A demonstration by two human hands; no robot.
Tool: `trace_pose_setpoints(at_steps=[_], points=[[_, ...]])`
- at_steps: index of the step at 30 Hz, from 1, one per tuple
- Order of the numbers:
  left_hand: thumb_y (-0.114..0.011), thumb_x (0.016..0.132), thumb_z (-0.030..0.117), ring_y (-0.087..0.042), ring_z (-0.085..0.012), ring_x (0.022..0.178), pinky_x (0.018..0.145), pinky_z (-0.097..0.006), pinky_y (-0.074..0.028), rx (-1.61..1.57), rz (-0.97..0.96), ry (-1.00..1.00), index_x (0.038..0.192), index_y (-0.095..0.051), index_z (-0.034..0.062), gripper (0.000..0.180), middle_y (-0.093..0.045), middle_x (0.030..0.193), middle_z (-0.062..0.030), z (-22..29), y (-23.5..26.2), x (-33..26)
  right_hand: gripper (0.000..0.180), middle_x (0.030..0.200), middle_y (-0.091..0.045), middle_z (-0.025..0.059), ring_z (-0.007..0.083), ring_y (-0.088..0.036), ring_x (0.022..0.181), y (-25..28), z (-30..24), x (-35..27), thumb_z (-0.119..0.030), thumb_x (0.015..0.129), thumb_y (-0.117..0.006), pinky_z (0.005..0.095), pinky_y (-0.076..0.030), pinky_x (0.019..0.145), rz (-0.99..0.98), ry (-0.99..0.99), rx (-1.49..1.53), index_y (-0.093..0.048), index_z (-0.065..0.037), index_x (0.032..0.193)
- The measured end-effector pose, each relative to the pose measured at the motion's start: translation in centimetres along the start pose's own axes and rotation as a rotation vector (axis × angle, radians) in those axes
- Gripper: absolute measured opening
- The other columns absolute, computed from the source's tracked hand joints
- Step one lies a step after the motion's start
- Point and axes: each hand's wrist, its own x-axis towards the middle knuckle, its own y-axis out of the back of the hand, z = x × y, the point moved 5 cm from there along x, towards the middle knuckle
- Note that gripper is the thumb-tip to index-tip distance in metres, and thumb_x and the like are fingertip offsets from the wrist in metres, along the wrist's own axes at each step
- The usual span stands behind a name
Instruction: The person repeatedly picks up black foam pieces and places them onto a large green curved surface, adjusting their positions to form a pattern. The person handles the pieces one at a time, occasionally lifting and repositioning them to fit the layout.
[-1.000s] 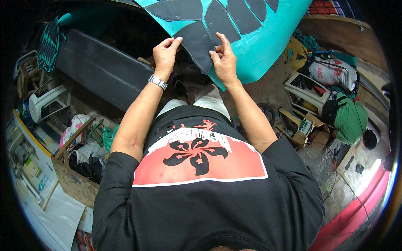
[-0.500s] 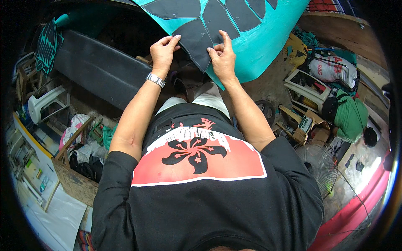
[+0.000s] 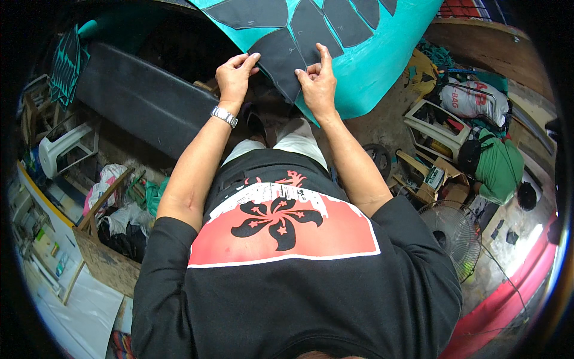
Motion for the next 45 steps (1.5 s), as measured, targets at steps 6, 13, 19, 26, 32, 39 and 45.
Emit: trace_pose_setpoints(at_steps=[6, 13, 19, 26, 32, 39, 45], points=[[-0.082, 0.084, 0.018, -0.065, -0.0084, 0.066, 0.061, -0.022, -0.056, -0.001, 0.013, -0.018, 0.093, -0.075, -0.0058, 0.026, -0.071, 0.08, -0.0044, -0.1, 0.1, 0.0, 0.077, 0.076, -0.054, 0.0012, 0.005, -0.047, 0.065, 0.2, -0.9, -0.4, 0.006, 0.081, -0.072, 0.0205, -0.043, 0.059, -0.002, 0.037, 0.017, -0.04, -0.01, 0.149], [-0.079, 0.088, 0.013, -0.06, -0.0049, 0.067, 0.064, -0.021, -0.054, 0.112, -0.024, -0.053, 0.089, -0.072, 0.0002, 0.015, -0.065, 0.079, 0.0022, -0.2, 0.2, 0.1, 0.069, 0.076, -0.054, 0.0012, 0.0065, -0.048, 0.065, 0.4, -1.0, -0.8, 0.004, 0.083, -0.07, 0.0231, -0.045, 0.061, -0.017, 0.062, -0.03, -0.045, -0.01, 0.146], [-0.078, 0.088, 0.013, -0.058, -0.0043, 0.067, 0.065, -0.022, -0.054, 0.129, -0.022, -0.045, 0.088, -0.071, 0.0007, 0.015, -0.063, 0.076, 0.0036, -0.1, 0.2, -0.2, 0.069, 0.078, -0.055, 0.0012, 0.0066, -0.048, 0.066, 0.2, 0.0, -0.7, 0.003, 0.083, -0.07, 0.0232, -0.045, 0.061, -0.034, 0.016, 0.003, -0.045, -0.011, 0.146], [-0.079, 0.088, 0.014, -0.058, -0.0041, 0.068, 0.066, -0.021, -0.053, 0.159, -0.041, -0.02, 0.088, -0.071, 0.0013, 0.015, -0.064, 0.079, 0.0038, -0.6, 0.5, 0.1, 0.072, 0.076, -0.056, 0.0063, 0.0149, -0.054, 0.064, 0.5, -0.9, -0.7, 0.002, 0.081, -0.07, 0.0294, -0.049, 0.063, -0.037, 0.039, -0.022, -0.044, -0.012, 0.146], [-0.08, 0.086, 0.021, -0.053, -0.0034, 0.064, 0.06, -0.021, -0.044, 0.169, -0.025, -0.088, 0.084, -0.071, 0.001, 0.022, -0.061, 0.07, 0.0053, -1.1, 0.8, 0.6, 0.071, 0.076, -0.05, 0.0018, 0.0081, -0.047, 0.063, 0.8, -1.8, -0.8, 0.004, 0.081, -0.069, 0.0243, -0.046, 0.061, -0.053, 0.074, 0.029, -0.047, -0.013, 0.146], [-0.082, 0.084, 0.026, -0.054, -0.0083, 0.068, 0.064, -0.025, -0.045, 0.349, 0.054, -0.253, 0.086, -0.071, -0.0028, 0.031, -0.063, 0.084, -0.0015, 0.1, 1.2, 0.0, 0.069, 0.077, -0.053, 0.0029, 0.0086, -0.049, 0.064, 1.4, -2.6, -0.7, 0.004, 0.081, -0.067, 0.0247, -0.046, 0.061, -0.075, 0.082, 0.045, -0.048, -0.013, 0.145], [-0.082, 0.084, 0.026, -0.055, -0.0095, 0.07, 0.066, -0.026, -0.046, 0.311, 0.054, -0.234, 0.086, -0.071, -0.0037, 0.032, -0.063, 0.093, -0.0035, 0.6, 1.2, -0.4, 0.068, 0.078, -0.052, 0.0029, 0.0084, -0.05, 0.064, 1.7, -3.0, -0.4, 0.004, 0.082, -0.067, 0.0253, -0.046, 0.06, -0.124, 0.125, 0.02, -0.048, -0.013, 0.144]])
